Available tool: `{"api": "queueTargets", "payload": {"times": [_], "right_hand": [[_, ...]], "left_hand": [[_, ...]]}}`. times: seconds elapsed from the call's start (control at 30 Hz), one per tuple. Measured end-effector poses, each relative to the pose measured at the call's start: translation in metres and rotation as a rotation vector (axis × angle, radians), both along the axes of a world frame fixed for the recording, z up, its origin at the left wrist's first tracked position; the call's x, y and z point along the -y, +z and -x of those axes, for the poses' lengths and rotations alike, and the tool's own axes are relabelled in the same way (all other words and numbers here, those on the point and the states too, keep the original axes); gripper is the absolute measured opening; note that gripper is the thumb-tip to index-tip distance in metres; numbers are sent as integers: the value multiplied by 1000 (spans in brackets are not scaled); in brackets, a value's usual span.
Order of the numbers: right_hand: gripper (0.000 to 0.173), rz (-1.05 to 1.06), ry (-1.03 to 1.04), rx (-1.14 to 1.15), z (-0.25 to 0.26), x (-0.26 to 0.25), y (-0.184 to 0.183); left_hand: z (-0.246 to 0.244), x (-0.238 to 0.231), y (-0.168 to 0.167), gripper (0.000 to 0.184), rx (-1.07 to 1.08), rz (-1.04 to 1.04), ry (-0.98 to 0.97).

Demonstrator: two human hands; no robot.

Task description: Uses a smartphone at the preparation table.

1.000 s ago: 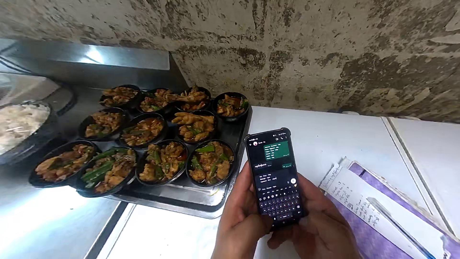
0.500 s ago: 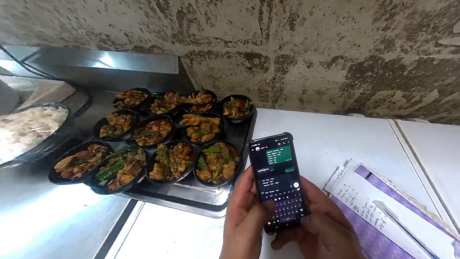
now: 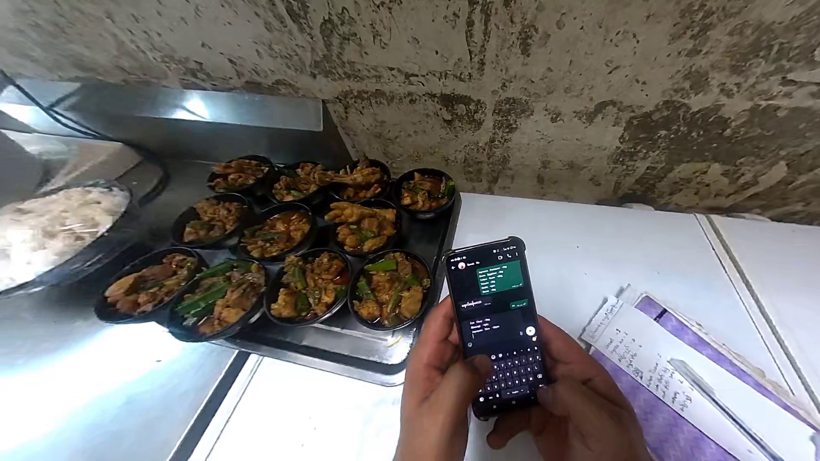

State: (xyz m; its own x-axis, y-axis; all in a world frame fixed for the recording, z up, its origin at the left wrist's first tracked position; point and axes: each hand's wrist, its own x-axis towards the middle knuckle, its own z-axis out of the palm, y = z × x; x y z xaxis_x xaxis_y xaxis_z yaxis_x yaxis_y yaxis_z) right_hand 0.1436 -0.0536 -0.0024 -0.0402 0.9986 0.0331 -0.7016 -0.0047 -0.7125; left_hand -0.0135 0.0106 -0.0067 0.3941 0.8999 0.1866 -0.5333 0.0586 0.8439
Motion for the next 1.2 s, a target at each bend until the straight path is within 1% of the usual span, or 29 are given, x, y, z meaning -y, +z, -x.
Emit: {"api": "queueTargets", "payload": {"times": [0.23, 0.37, 0.43, 0.6, 0.8, 0.93, 1.07, 1.13, 1.2], "right_hand": [[66, -33, -10, 57, 1, 1, -2], [65, -43, -1, 94, 0, 1, -3], [64, -42, 1, 106, 1, 1, -4], [65, -39, -15, 118, 1, 1, -5], [63, -14, -23, 113, 2, 2, -2], [61, -13, -32, 101, 2, 2, -2], [62, -16, -42, 120, 3, 2, -3], [62, -32, -48, 140, 3, 3, -3], [62, -36, -58, 163, 4, 4, -2]], "left_hand": [[0, 0, -2, 51, 11, 10, 46], [-2, 1, 1, 39, -16, 56, 103], [-2, 0, 1, 36, -40, 64, 133], [-1, -1, -4, 42, -64, 48, 139], [-1, -1, -4, 44, -8, 14, 83], [0, 0, -4, 54, -1, 4, 46], [-1, 2, -2, 59, -6, -9, 31], [-2, 2, -2, 59, -14, -17, 38], [-2, 2, -3, 53, -21, -10, 63]]}}
